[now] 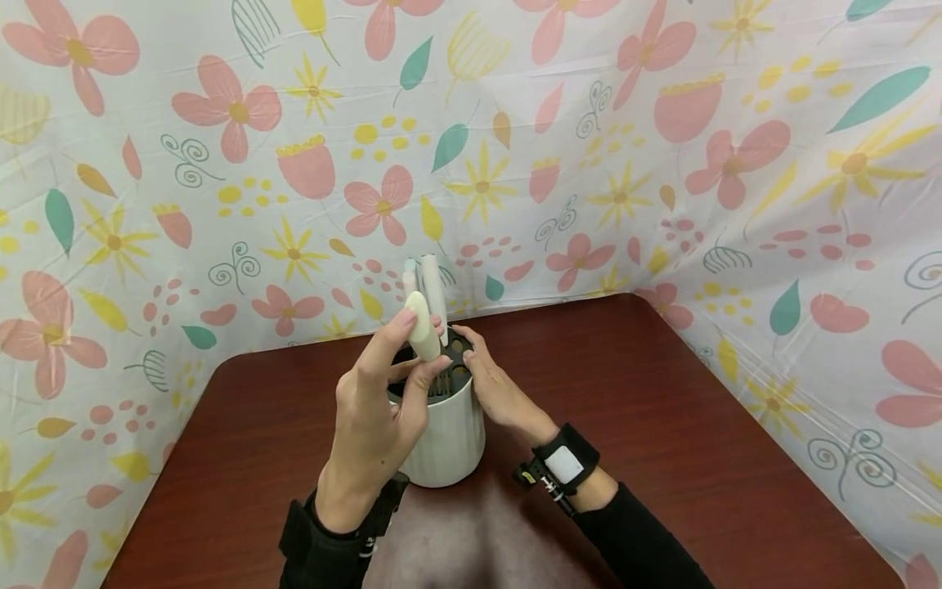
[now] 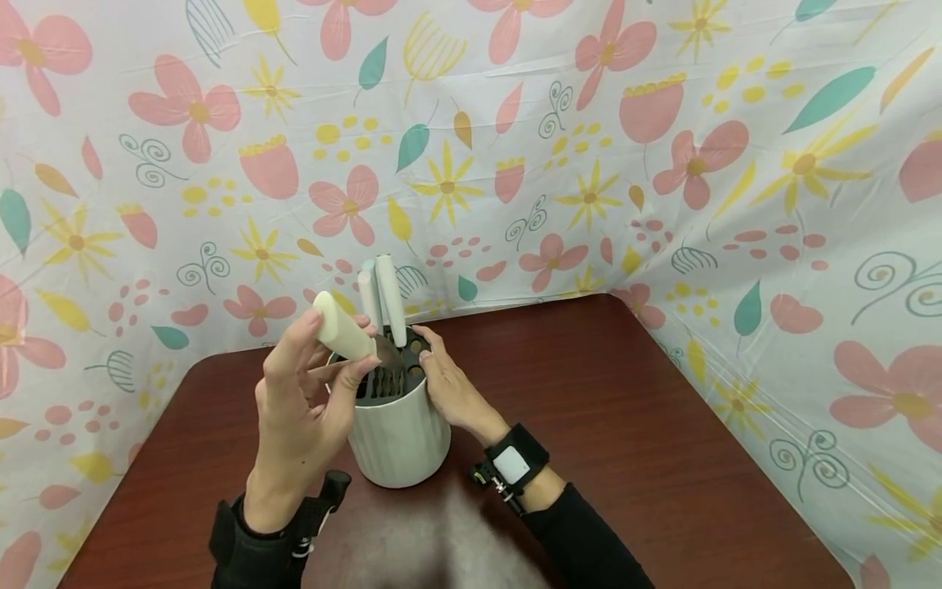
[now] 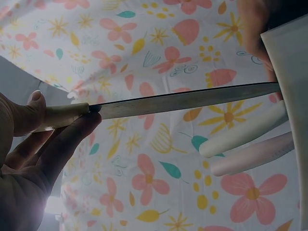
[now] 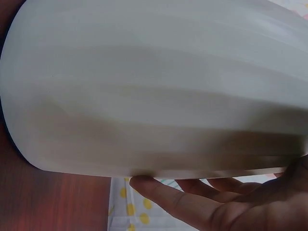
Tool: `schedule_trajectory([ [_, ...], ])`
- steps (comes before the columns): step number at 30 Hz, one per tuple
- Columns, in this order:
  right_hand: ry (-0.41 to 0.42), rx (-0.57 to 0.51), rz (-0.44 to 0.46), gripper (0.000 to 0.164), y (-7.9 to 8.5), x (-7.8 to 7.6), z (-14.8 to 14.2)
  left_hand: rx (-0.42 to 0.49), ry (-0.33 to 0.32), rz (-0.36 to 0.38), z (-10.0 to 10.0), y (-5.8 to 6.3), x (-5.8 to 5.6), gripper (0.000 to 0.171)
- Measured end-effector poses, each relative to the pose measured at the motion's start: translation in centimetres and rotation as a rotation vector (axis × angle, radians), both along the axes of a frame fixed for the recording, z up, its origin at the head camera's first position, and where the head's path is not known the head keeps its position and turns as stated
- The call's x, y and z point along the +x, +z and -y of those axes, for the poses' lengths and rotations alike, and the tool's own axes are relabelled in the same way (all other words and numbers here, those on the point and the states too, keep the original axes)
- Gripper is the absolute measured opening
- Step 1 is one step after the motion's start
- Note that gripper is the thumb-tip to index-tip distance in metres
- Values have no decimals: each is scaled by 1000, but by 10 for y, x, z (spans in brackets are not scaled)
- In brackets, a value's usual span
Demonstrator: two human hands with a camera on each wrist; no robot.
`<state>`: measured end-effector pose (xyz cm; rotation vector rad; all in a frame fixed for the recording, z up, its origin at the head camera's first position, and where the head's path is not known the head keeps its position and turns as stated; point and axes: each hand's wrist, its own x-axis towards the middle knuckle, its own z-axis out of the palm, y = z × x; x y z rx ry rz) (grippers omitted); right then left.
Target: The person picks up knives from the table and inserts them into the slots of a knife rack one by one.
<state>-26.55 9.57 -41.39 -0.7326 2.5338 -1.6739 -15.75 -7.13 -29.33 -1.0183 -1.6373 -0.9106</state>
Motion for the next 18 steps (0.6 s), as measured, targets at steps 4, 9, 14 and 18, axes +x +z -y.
schedule_trajectory([
  [4,-5,1,-9,50,0,1,0,-6,12,18,1,-5,-4,48],
  [9,-14,-10,-15,50,1,2,0,-14,28,50,3,-12,-10,56],
  [14,-10,-18,-9,49,1,2,1,-9,51,84,5,-17,-19,70],
  [18,9,-34,-9,49,0,1,1,-7,63,124,5,-22,-27,73],
])
